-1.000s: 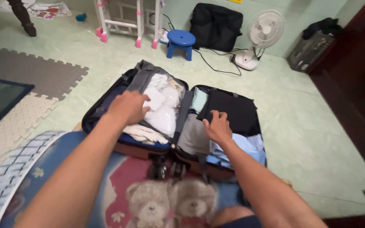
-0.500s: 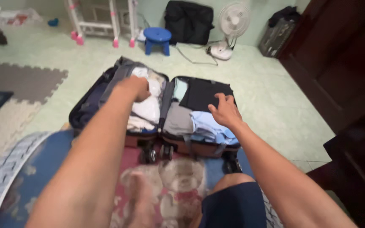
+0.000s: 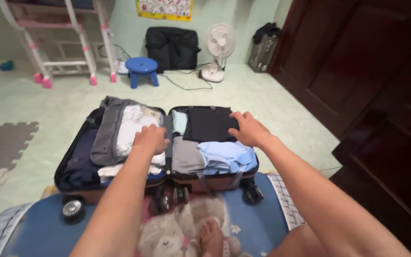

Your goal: The person unzips a pink suitcase, opens it, and removes several items including clothing and toiletries. They handle the items one by one and place them on the bed.

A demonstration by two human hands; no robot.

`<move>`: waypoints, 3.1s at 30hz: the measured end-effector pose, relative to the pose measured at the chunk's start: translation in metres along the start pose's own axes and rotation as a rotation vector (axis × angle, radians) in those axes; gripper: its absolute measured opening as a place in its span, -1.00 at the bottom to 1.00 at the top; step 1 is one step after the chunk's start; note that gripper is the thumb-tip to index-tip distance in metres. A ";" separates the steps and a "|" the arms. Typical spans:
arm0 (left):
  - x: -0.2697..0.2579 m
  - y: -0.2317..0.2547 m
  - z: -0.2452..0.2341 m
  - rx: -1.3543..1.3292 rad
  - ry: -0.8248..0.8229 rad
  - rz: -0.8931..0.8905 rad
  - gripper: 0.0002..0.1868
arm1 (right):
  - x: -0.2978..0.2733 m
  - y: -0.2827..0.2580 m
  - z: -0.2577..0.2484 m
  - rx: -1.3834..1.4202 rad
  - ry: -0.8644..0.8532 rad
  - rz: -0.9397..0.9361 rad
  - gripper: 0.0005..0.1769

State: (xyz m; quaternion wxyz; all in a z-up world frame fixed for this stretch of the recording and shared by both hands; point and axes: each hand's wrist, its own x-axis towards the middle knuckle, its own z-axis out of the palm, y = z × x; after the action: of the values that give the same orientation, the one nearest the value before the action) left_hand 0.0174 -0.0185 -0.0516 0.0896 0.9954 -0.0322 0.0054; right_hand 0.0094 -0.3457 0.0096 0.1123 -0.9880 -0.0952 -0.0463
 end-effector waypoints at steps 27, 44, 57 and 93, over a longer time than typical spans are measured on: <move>0.065 -0.211 0.071 -0.561 0.071 -0.589 0.10 | 0.173 -0.110 0.152 0.213 -0.138 -0.228 -0.28; 0.128 -0.134 0.006 -1.002 0.127 -0.108 -0.14 | 0.263 -0.247 0.141 0.498 -0.151 0.012 -0.16; 0.099 -0.123 -0.016 -0.829 0.098 -0.316 -0.01 | 0.272 -0.180 0.164 0.944 -0.400 0.072 -0.41; 0.009 -0.197 0.063 -0.505 0.690 -0.144 -0.60 | 0.208 -0.204 0.222 0.484 0.012 -0.376 -0.51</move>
State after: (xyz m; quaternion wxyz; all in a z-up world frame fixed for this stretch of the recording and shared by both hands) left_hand 0.0392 0.1634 -0.1489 0.3359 0.8818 0.0691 0.3237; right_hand 0.1875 -0.0627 -0.1389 0.3342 -0.8974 -0.2842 -0.0479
